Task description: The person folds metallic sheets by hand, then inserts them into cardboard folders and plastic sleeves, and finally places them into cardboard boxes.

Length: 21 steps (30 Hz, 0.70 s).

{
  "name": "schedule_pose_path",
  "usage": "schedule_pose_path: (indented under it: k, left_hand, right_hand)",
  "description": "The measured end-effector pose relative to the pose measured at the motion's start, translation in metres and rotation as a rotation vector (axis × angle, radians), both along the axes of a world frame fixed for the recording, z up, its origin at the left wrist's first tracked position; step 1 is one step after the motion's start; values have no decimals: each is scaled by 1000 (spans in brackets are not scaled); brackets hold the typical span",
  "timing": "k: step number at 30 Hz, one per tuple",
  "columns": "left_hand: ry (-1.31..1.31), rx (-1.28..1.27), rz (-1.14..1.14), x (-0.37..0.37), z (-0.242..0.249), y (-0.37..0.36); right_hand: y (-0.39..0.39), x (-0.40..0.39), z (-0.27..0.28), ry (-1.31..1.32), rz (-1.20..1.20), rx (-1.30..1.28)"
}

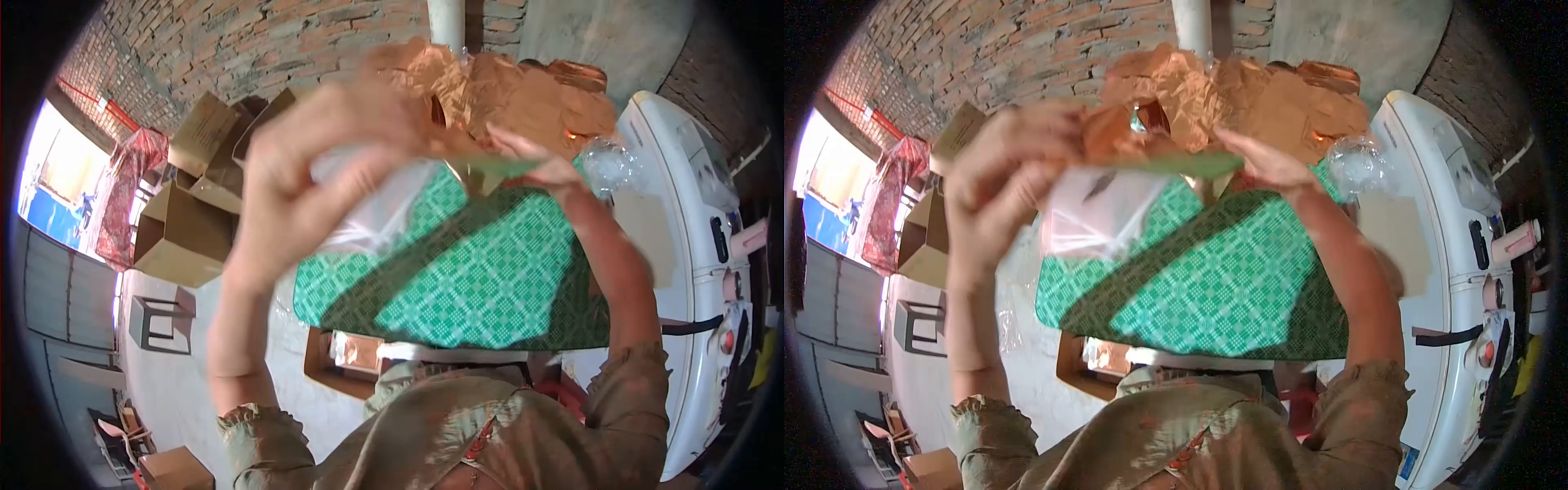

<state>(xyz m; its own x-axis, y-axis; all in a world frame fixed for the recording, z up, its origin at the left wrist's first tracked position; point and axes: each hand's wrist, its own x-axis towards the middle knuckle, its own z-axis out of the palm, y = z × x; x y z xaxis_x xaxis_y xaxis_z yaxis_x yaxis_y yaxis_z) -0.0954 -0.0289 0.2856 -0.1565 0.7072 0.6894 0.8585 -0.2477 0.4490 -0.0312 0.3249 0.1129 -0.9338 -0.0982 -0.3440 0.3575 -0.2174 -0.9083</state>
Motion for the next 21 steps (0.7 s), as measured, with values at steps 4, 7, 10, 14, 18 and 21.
schedule_pose_path:
  k: [4,7,10,14,18,21]
  left_hand:
    - [-4,-38,65,46,-81,-39]
    - [-108,-39,154,77,-143,-56]
    - [-208,-100,282,96,-191,-72]
    - [-198,-173,361,104,-226,-91]
    - [-248,-314,355,105,-240,-98]
    - [-181,-407,266,103,-245,-99]
  right_hand:
    - [-28,40,-28,-3,-24,6]
    - [-29,59,-48,52,-83,221]
    - [-40,73,-71,196,-194,587]
    - [-63,78,-89,528,-254,1391]
    - [-87,95,-104,447,-127,1521]
    - [-85,110,-114,527,-218,1675]
